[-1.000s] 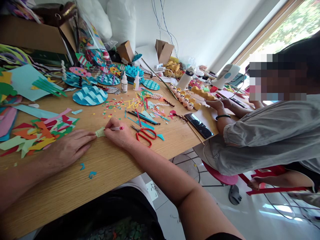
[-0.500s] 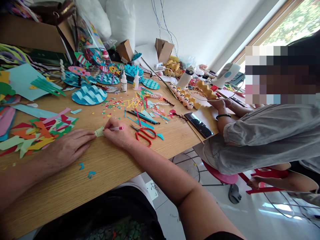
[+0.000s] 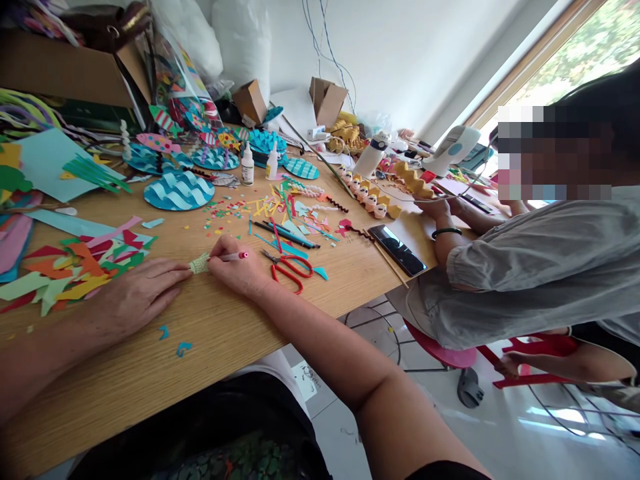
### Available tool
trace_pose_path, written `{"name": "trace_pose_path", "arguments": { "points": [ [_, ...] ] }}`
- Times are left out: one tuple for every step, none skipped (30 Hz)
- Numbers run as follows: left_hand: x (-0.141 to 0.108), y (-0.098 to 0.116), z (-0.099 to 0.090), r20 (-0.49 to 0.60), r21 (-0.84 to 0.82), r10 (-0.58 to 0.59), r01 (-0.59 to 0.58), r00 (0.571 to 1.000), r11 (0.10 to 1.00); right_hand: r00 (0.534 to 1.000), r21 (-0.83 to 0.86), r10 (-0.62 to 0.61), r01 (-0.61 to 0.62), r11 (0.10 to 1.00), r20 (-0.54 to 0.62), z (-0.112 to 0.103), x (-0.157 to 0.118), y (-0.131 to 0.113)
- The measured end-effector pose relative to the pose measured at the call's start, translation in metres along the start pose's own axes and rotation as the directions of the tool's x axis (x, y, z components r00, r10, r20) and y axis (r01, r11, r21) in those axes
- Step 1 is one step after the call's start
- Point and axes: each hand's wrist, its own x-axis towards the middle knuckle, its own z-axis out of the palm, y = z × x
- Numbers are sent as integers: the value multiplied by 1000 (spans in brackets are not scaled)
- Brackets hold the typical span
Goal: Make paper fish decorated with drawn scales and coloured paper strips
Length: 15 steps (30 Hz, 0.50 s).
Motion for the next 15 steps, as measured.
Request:
{"name": "trace_pose_path", "arguments": {
  "points": [
    [0, 0, 0, -1, 3, 1, -1, 1000, 1000, 1000, -8, -4, 4, 1000, 0, 0, 0, 0],
    [0, 0, 0, -1, 6, 0, 0, 1000, 1000, 1000, -14, -4, 4, 1000, 0, 0, 0, 0],
    [0, 0, 0, -1, 9, -4, 4, 1000, 1000, 1000, -17, -2, 2, 1000, -1, 0, 0, 0],
    [0, 1, -1, 1, 10, -9, 9, 1000, 1000, 1000, -19, 1, -1, 1000, -2, 0, 0, 0],
    [0, 1, -1, 4, 9, -15, 15, 1000, 1000, 1000, -20, 4, -4, 1000, -2, 0, 0, 1],
    [0, 1, -1, 9, 7, -22, 22, 1000, 1000, 1000, -21, 7, -7, 1000, -3, 0, 0, 1],
    [0, 1, -2, 16, 4, -29, 29, 999, 1000, 1000, -21, 7, -7, 1000, -4, 0, 0, 1],
    [1, 2, -2, 23, 1, -36, 36, 999, 999, 1000, -23, 6, -7, 1000, -4, 0, 0, 0],
    [1, 2, -3, 28, -3, -42, 42, 999, 999, 1000, -24, 6, -6, 1000, -3, 0, 0, 0],
    [2, 3, -3, 33, -10, -47, 47, 998, 999, 1000, -25, 7, -7, 1000, -1, -1, -1, 0],
    [2, 3, -4, 35, -18, -50, 51, 998, 999, 1000, -26, 8, -8, 1000, 3, -1, -1, 0],
    [2, 3, -4, 36, -26, -54, 55, 998, 998, 1000, -28, 8, -8, 1000, 9, -1, -1, 0],
    [2, 3, -4, 36, -34, -57, 58, 998, 998, 1000, -30, 8, -8, 1000, 16, -2, -1, -1],
    [2, 3, -4, 35, -41, -61, 62, 998, 997, 1000, -30, 7, -7, 1000, 23, -2, -2, -1],
    [2, 3, -4, 37, -47, -63, 65, 997, 997, 1000, -25, 4, -4, 1000, 29, -2, -2, 0]
  ]
}}
